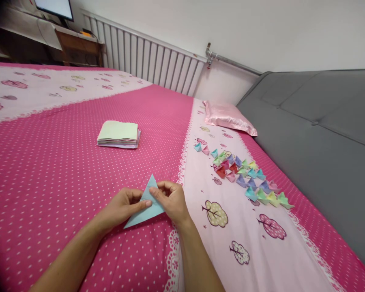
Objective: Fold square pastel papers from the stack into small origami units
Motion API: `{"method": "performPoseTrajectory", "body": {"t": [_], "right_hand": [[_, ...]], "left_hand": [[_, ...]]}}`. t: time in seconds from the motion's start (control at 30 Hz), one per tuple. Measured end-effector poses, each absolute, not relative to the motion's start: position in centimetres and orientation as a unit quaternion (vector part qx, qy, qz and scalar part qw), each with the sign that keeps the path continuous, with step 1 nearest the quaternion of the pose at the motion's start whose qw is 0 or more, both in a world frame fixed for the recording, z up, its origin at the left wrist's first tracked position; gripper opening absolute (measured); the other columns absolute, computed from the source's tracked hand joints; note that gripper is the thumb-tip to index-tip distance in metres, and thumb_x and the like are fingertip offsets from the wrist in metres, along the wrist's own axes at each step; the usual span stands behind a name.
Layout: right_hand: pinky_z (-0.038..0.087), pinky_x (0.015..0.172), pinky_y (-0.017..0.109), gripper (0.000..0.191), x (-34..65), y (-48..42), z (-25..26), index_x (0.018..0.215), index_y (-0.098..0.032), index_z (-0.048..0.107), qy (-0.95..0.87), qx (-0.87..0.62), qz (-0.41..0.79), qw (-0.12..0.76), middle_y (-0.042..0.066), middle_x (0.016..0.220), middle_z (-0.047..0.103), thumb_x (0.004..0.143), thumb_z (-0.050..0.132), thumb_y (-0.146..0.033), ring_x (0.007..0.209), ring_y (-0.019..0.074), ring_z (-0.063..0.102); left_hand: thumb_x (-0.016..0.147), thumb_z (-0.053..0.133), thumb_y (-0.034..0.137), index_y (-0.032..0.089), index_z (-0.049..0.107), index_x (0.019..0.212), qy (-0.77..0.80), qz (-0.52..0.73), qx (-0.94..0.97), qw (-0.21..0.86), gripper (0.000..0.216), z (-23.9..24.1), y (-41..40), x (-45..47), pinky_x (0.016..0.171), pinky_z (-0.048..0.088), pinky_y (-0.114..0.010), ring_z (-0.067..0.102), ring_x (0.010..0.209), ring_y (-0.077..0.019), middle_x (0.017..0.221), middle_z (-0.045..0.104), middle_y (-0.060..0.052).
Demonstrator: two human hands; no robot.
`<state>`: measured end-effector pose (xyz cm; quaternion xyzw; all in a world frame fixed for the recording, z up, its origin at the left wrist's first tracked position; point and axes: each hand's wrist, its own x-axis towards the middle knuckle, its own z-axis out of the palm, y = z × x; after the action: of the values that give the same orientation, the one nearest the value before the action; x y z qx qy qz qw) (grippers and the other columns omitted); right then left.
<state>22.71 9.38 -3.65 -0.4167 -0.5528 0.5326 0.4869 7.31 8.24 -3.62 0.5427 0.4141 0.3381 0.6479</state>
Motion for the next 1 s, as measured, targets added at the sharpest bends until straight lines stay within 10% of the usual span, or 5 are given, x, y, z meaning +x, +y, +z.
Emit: {"method": "performPoseTrajectory", "body": {"t": [0.47,1.0], "right_hand": [[0.029,0.044,0.020,0.027,22.80,9.44,-3.58,0.055,-0.015,0.055,-0.550,-0.445,0.464,0.533,-0.006,0.048,0.039,0.072,0.063,-0.034,0.045,0.0066,0.033],[0.033,0.047,0.019,0.022,22.52,9.72,-3.88,0.069,-0.016,0.060,-0.514,-0.427,0.530,0.523,-0.005,0.056,0.050,0.075,0.059,-0.037,0.049,0.0069,0.040]], "left_hand": [[0.070,0.059,0.039,0.014,0.054,0.057,0.379,0.283,0.585,0.659,0.029,-3.67,8.06,7.18,0.041,0.020,-0.021,0.028,0.043,-0.0061,0.050,0.041,0.003],[0.065,0.064,0.040,0.012,0.052,0.053,0.429,0.312,0.546,0.649,0.033,-4.05,8.45,7.33,0.040,0.019,-0.019,0.029,0.041,-0.0037,0.046,0.039,0.005]]}}
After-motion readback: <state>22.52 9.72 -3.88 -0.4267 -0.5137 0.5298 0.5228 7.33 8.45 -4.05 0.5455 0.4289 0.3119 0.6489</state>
